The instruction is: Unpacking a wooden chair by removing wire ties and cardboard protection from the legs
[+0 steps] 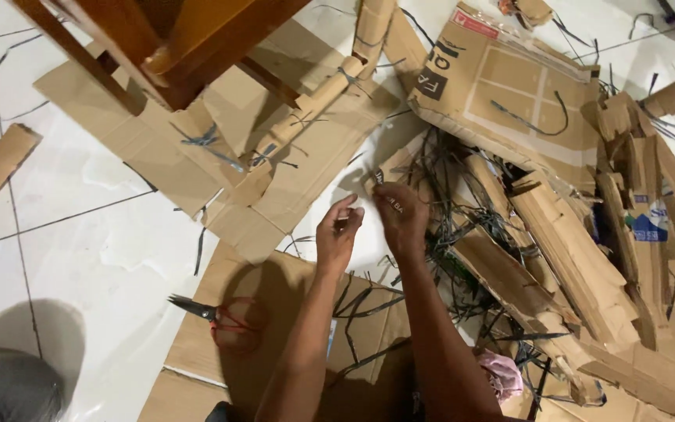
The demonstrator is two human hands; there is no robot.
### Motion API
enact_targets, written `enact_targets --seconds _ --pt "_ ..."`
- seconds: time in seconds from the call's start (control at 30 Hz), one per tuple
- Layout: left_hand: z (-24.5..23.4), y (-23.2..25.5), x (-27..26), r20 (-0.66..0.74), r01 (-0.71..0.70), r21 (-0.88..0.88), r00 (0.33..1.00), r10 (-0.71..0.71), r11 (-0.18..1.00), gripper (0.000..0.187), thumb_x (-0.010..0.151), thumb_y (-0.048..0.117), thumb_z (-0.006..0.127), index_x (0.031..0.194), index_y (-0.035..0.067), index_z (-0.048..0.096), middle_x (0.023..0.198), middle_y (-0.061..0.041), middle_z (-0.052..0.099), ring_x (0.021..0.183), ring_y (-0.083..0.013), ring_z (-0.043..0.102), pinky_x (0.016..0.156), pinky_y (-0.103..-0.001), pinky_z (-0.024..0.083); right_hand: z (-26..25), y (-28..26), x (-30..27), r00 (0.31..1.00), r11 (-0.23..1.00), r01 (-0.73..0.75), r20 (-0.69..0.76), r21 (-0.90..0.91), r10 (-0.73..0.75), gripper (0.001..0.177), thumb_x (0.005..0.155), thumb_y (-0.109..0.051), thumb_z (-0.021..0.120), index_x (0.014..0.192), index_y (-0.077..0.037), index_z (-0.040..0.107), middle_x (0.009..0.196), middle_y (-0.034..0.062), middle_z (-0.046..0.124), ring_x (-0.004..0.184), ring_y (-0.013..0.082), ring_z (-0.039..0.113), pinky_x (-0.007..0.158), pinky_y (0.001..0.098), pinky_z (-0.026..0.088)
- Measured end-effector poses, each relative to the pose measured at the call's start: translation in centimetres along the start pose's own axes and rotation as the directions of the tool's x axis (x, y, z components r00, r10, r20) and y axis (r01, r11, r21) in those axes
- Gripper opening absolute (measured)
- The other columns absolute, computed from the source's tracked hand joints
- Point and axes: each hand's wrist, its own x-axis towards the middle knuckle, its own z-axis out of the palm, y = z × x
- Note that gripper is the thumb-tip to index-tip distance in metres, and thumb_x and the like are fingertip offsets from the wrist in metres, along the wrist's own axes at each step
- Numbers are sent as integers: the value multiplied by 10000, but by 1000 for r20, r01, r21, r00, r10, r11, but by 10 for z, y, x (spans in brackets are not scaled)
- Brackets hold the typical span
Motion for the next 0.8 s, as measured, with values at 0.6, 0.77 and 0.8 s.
enact_targets --seconds 0.6,0.77,0.8 --pt "-115 51 20 -468 -111 -440 875 -122 891 139 954 177 743 893 52 756 711 -101 686 647 -120 692 653 -223 629 51 -63 -11 749 916 -401 585 25 312 180 912 -209 778 967 -38 778 686 48 618 694 115 534 622 260 445" --pt "-136 45 31 -515 -137 -450 847 -132 882 155 964 145 700 842 57 734 737 -89 682 654 -136 679 610 -233 623 67 -75 13 632 981 -150 750 -126 194 170 874 -207 762 920 -46 787 687 124 665 708 198 555 670 342 470" --pt "-133 55 29 -521 -142 -453 843 -132 880 155 964 145 700 842 57 734 737 -89 682 654 -136 679 610 -233 623 75 -62 27 628 981 -145 755 -127 190 170 874 -207 762 920 -46 787 687 124 665 708 198 555 670 342 470"
